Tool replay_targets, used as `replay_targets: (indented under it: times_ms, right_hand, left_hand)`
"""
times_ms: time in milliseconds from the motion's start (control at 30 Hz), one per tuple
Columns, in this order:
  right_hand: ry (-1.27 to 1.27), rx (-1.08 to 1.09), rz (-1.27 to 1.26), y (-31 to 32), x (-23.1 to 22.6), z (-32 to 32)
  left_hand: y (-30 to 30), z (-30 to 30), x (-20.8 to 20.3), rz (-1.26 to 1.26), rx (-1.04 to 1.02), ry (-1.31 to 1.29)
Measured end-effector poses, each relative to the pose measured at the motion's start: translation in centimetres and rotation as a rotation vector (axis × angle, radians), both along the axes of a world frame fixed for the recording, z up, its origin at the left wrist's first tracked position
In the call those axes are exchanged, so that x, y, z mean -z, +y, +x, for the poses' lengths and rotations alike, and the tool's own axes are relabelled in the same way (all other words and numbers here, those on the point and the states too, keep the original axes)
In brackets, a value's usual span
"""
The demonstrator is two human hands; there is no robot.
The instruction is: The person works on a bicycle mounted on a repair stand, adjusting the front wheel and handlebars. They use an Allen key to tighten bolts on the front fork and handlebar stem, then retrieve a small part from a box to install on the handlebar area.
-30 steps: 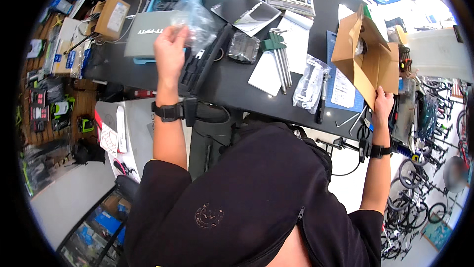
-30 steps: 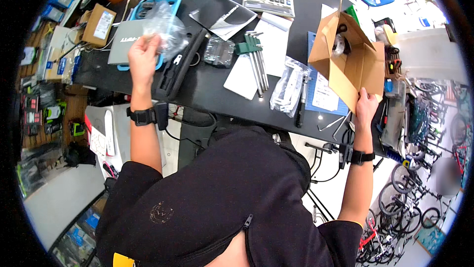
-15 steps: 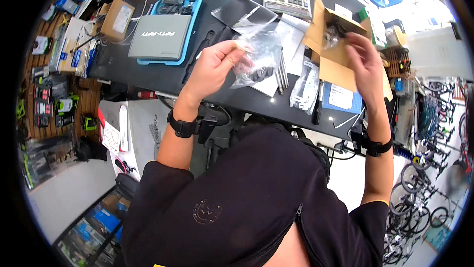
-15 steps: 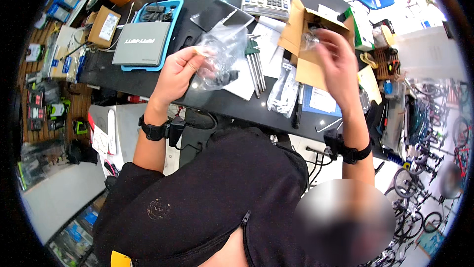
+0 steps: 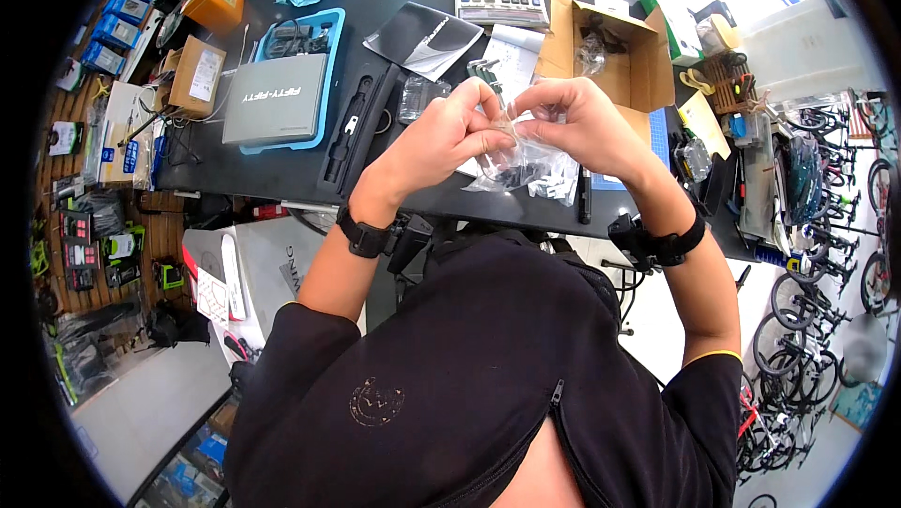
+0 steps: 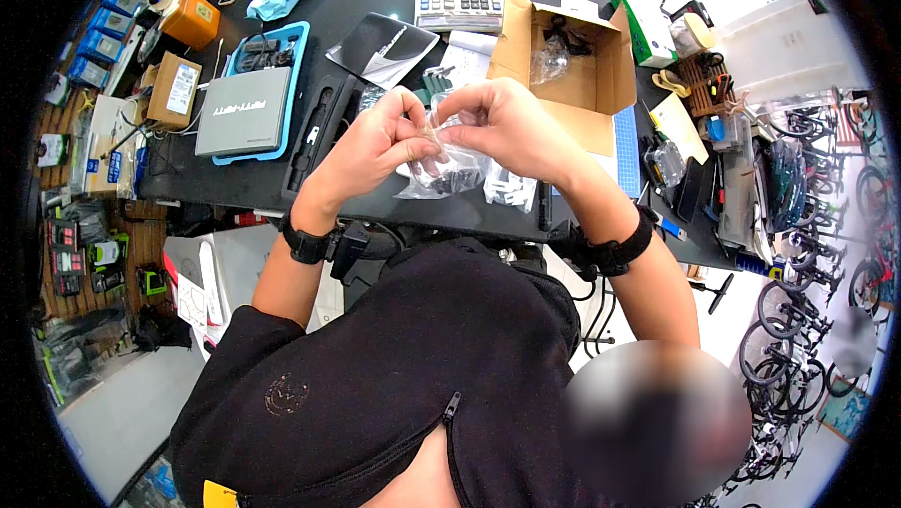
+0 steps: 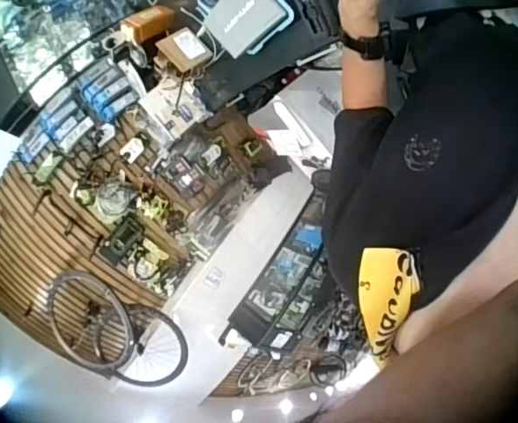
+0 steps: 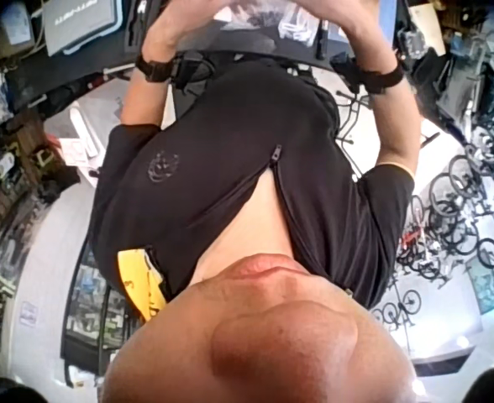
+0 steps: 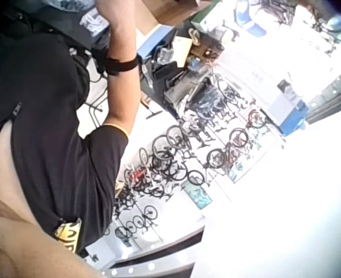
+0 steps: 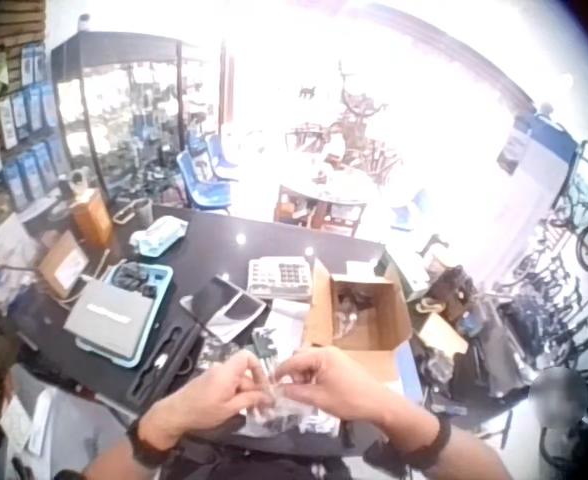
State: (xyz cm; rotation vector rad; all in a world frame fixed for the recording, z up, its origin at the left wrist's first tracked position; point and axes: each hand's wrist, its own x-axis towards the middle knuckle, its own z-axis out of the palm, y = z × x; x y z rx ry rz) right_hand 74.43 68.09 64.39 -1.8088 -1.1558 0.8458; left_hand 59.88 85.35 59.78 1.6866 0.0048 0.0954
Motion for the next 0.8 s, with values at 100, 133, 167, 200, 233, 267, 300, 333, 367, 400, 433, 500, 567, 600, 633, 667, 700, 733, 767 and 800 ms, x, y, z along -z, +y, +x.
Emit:
replay_targets:
  times_ms: [100,133,167,200,233,267,300,333,367,400,433,500,567,600,633,667,700,733,767,800]
  right_hand:
    - [0.05,0.105,0.038,0.0,0.7,-0.3]
    - [0.063,0.115,0.06,-0.1,1.0,-0.3]
    - [0.075,0.123,0.084,-0.2,1.3,-0.3]
    - [0.088,0.132,0.107,-0.2,1.4,-0.2]
    - [0.072,0.096,0.12,-0.2,1.3,-0.2]
    - [0.059,0.061,0.129,-0.2,1.4,-0.3]
    - [0.046,0.026,0.139,-0.2,1.4,-0.4]
    - [0.006,0.015,0.122,-0.2,1.5,-0.4]
    - [-0.035,0.004,0.105,-0.1,1.6,-0.3]
    - [-0.076,-0.008,0.089,0.0,1.6,-0.3]
    - [-0.123,0.011,0.059,0.0,1.9,-0.4]
    - [-0.219,0.056,-0.003,0.0,2.5,-0.6]
    - [-0.285,0.041,0.013,0.0,2.3,-0.6]
    - [-0.317,0.034,0.019,-0.1,2.2,-0.7]
    - [-0.32,0.024,0.072,0.0,2.5,-0.7]
    - [-0.322,0.015,0.125,0.1,3.0,-0.8]
    - [-0.324,0.006,0.178,0.0,3.2,-0.9]
    - [-0.339,-0.015,0.177,-0.3,3.2,-0.8]
    - [-0.354,-0.04,0.178,-0.6,3.2,-0.8]
    - [-0.369,-0.066,0.18,-0.8,3.2,-0.8]
  left_hand:
    - [0.0,-0.3,-0.2,-0.062,-0.06,0.049]
    - [0.0,-0.4,-0.1,-0.062,-0.095,0.04]
    - [0.1,-0.5,0.1,-0.062,-0.131,0.031]
    - [0.1,-0.5,0.3,-0.078,-0.136,0.028]
    - [0.2,-0.6,0.5,-0.094,-0.14,0.025]
    - [0.1,-0.7,0.8,-0.113,-0.143,0.025]
    - [0.1,-0.7,1.0,-0.121,-0.15,0.009]
    - [0.0,-0.6,1.2,-0.13,-0.157,-0.007]
    - [0.0,-0.5,1.3,-0.137,-0.164,-0.024]
    - [-0.2,-0.5,1.3,-0.15,-0.163,-0.022]
    - [-0.3,-0.5,1.2,-0.162,-0.163,-0.02]
    - [-0.5,-0.5,1.1,-0.164,-0.16,-0.017]
    - [-0.8,-0.3,1.0,-0.145,-0.161,-0.014]
    - [-0.9,-0.2,1.0,-0.115,-0.156,-0.011]
    - [-0.9,-0.2,0.9,-0.085,-0.15,-0.008]
    - [-0.9,-0.2,0.7,-0.054,-0.145,-0.005]
    - [-1.0,-0.1,0.6,-0.014,-0.141,0.015]
    - [-1.0,-0.1,0.5,0.01,-0.126,0.035]
    - [-0.9,-0.1,0.4,0.036,-0.115,0.054]
    - [-0.9,0.0,0.4,0.062,-0.103,0.073]
